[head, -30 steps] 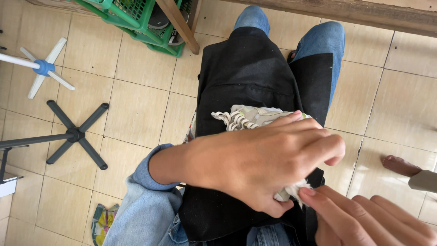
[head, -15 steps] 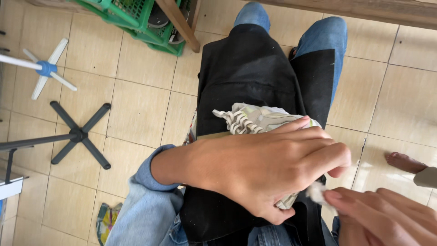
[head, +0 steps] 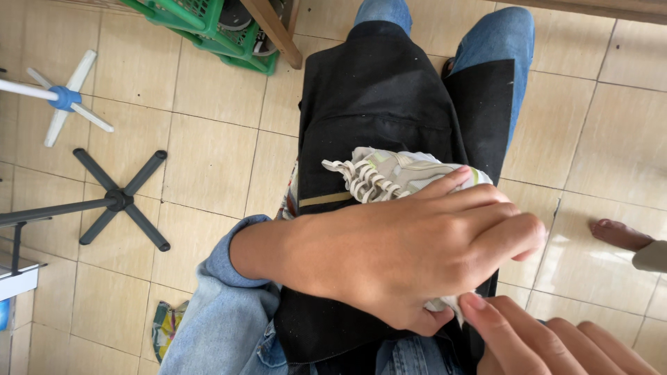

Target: The person holds a white sneaker on their lap and uses a small white cloth to wipe the sole and sides of the shoe. They rotate the shoe to clean different areas of the sole and upper, continuing the wiping motion throughout the video.

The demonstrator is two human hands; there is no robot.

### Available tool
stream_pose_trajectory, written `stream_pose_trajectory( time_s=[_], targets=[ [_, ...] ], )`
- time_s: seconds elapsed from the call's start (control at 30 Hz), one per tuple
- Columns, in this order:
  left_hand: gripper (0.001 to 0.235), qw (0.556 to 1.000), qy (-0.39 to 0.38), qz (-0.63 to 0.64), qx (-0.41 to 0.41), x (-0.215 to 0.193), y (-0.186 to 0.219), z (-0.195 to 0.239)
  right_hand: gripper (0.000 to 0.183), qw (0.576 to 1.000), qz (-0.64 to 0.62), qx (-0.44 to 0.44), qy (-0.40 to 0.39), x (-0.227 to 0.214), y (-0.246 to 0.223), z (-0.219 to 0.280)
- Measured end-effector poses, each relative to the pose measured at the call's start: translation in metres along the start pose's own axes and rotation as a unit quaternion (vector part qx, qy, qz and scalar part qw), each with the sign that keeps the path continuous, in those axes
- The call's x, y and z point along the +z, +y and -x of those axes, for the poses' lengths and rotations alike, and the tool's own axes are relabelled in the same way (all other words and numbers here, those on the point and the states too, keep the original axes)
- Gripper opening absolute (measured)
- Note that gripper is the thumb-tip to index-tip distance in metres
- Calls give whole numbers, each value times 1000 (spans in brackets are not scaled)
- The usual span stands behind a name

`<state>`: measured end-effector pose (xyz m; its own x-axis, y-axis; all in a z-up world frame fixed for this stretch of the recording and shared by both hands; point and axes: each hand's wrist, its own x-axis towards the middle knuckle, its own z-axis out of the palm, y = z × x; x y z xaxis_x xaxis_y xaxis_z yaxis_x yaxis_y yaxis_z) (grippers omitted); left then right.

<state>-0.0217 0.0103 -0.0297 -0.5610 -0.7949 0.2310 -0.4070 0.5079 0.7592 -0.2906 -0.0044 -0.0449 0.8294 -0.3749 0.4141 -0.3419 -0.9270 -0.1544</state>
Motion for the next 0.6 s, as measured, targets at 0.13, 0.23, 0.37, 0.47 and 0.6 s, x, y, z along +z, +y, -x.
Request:
stream_pose_trajectory(
  time_s=[0.13, 0.23, 0.37, 0.47, 0.6],
  targets=[
    [83, 1000, -19, 23, 6, 6, -5, -3, 49, 998, 14, 54, -21, -2, -11, 0],
    [82, 1000, 15, 19, 11, -13, -6, 0, 37, 989, -120, 80, 30, 26, 23, -14],
    [88, 998, -31, 56, 17, 2, -13, 1, 37, 951, -264, 140, -83, -10, 50, 22],
    [108, 994, -59, -15, 90, 6, -25, -8, 30, 964, -198, 175, -13, 1, 76, 29],
    [65, 988, -1, -29, 151, 8, -23, -25, 50, 638, 82, 231, -730, -5, 106, 39]
  ],
)
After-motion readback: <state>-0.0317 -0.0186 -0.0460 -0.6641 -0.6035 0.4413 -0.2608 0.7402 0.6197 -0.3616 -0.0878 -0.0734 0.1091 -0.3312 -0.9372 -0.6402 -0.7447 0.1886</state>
